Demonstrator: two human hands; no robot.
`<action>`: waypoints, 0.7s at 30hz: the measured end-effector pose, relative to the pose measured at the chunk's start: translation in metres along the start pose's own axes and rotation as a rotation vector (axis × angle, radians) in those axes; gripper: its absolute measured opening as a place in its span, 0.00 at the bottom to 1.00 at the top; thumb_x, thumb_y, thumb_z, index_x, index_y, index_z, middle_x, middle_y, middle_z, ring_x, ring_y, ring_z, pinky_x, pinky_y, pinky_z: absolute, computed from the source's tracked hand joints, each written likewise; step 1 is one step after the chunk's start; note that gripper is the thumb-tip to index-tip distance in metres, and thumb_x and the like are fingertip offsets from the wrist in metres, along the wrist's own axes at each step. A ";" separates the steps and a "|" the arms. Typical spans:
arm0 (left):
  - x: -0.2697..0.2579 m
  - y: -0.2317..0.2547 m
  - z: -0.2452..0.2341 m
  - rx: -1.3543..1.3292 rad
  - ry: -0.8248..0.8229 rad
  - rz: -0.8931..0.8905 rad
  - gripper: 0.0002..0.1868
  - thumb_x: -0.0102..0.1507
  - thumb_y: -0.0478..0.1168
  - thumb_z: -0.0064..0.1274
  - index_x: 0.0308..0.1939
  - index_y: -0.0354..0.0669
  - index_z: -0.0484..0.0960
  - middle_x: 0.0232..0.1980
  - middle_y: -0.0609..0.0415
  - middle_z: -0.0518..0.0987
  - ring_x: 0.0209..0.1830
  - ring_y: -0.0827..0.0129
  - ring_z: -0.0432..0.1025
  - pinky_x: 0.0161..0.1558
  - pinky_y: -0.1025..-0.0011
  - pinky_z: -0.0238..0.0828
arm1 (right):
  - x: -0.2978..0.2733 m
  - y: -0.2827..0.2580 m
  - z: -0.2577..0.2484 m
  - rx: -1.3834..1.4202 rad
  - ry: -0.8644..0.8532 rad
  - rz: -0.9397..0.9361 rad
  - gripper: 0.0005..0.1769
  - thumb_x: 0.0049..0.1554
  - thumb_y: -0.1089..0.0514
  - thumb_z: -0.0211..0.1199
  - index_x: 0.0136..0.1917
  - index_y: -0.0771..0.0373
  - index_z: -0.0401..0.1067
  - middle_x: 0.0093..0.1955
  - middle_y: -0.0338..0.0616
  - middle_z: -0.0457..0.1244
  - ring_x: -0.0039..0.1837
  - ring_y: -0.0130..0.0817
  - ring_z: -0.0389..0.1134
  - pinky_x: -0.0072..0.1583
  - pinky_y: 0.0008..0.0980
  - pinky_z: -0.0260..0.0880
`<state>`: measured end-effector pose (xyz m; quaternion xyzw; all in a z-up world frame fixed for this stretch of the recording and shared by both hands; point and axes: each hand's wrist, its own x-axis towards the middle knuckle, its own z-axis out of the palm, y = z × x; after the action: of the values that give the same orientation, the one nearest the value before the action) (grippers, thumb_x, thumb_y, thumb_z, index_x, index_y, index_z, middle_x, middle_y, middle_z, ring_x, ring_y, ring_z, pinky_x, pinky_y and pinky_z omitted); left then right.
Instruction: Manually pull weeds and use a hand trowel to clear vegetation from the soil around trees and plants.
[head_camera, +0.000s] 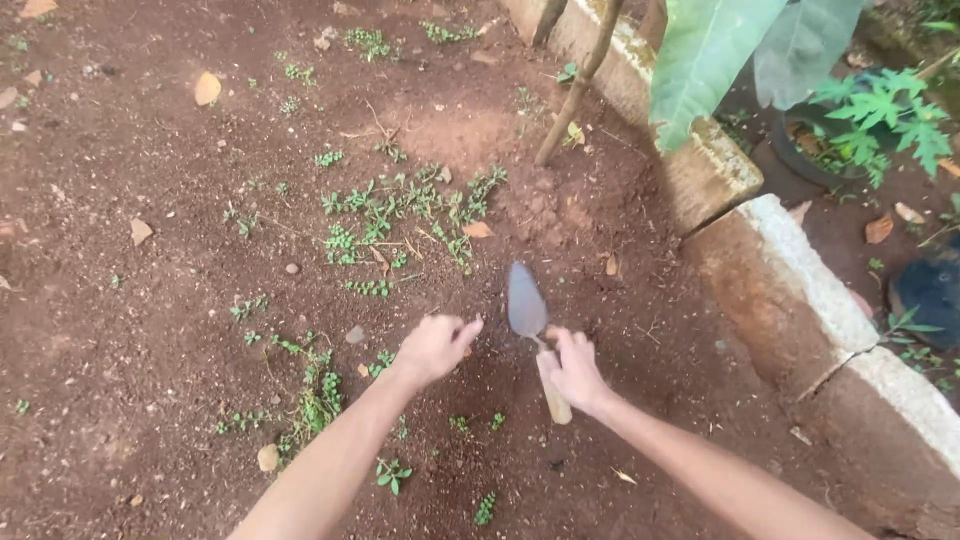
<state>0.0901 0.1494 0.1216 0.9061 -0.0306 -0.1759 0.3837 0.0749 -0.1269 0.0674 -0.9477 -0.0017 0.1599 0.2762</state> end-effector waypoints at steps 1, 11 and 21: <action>-0.005 -0.007 0.017 0.002 -0.008 -0.011 0.28 0.70 0.59 0.42 0.40 0.37 0.85 0.38 0.39 0.84 0.42 0.48 0.80 0.50 0.54 0.76 | -0.008 -0.029 -0.014 0.006 -0.012 0.004 0.23 0.61 0.60 0.53 0.69 0.63 0.62 0.58 0.54 0.63 0.55 0.43 0.66 0.57 0.46 0.71; -0.053 0.019 0.070 0.844 -0.573 0.147 0.35 0.56 0.71 0.59 0.43 0.43 0.85 0.39 0.55 0.83 0.44 0.65 0.81 0.46 0.66 0.78 | -0.040 -0.067 0.000 -0.589 -0.556 -0.350 0.17 0.63 0.48 0.59 0.53 0.65 0.72 0.49 0.49 0.68 0.51 0.39 0.70 0.62 0.47 0.66; -0.024 -0.065 0.148 0.873 -0.374 0.238 0.05 0.64 0.42 0.60 0.43 0.52 0.87 0.45 0.55 0.85 0.46 0.62 0.82 0.44 0.63 0.79 | -0.042 -0.058 0.018 -0.766 -0.515 -0.499 0.37 0.52 0.35 0.70 0.57 0.69 0.68 0.53 0.54 0.67 0.58 0.49 0.69 0.58 0.46 0.72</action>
<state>0.0121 0.0982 -0.0122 0.9254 -0.2731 -0.2614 -0.0268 0.0346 -0.0722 0.0961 -0.8815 -0.3536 0.3050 -0.0699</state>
